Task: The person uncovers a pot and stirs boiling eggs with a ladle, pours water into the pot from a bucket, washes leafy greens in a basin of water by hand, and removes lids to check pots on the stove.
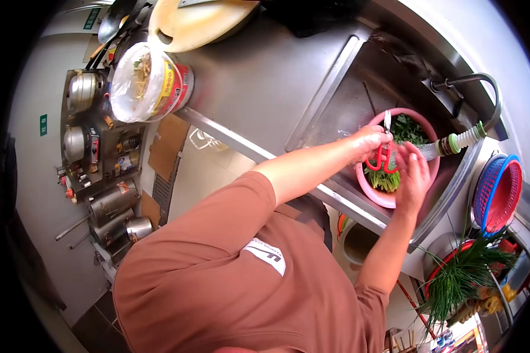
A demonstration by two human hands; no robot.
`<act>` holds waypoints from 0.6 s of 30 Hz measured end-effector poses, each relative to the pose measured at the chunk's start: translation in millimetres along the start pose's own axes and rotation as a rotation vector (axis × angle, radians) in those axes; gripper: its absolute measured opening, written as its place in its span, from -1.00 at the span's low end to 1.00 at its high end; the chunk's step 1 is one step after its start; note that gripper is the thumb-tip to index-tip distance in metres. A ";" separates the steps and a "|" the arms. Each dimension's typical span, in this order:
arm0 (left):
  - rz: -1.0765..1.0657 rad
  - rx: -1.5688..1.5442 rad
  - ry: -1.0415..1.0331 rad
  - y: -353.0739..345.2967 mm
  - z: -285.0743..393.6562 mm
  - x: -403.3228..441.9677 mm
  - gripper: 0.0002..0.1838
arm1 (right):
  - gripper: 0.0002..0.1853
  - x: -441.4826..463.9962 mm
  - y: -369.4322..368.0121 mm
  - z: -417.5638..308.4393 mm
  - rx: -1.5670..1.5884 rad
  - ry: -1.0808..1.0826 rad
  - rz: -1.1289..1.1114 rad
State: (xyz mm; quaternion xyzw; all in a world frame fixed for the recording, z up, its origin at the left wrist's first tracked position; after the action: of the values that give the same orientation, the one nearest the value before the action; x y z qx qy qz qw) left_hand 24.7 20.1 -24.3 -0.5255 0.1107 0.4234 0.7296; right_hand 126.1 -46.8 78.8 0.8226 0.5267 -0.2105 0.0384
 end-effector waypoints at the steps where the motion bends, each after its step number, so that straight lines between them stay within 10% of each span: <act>1: -0.032 0.033 0.000 -19.2 3.6 1.7 -0.80 | -0.70 0.0 25.6 -17.8 -0.047 0.078 0.131; 6: 0.085 0.553 -0.323 36.7 87.3 -59.1 -0.77 | -0.70 20.0 47.9 51.5 -0.501 -0.104 0.138; 18: 0.642 1.017 -0.670 196.0 236.4 -116.9 -0.58 | -0.44 192.4 -103.5 -10.2 -1.476 0.913 0.229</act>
State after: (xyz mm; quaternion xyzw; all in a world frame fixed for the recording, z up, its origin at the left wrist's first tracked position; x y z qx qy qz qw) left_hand -258.4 182.3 14.7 0.1004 0.2141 0.6537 0.7188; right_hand 106.4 165.4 30.1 0.6394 0.4063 0.5395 0.3674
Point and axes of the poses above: each hand's wrist, its own x-axis towards the middle knuckle, its own y-axis out of the back of the hand, z = x × y, the point moved 4 cm from there along x, towards the middle knuckle, and after that the axes turned 2 degrees about -x, right-handed, at the moved point
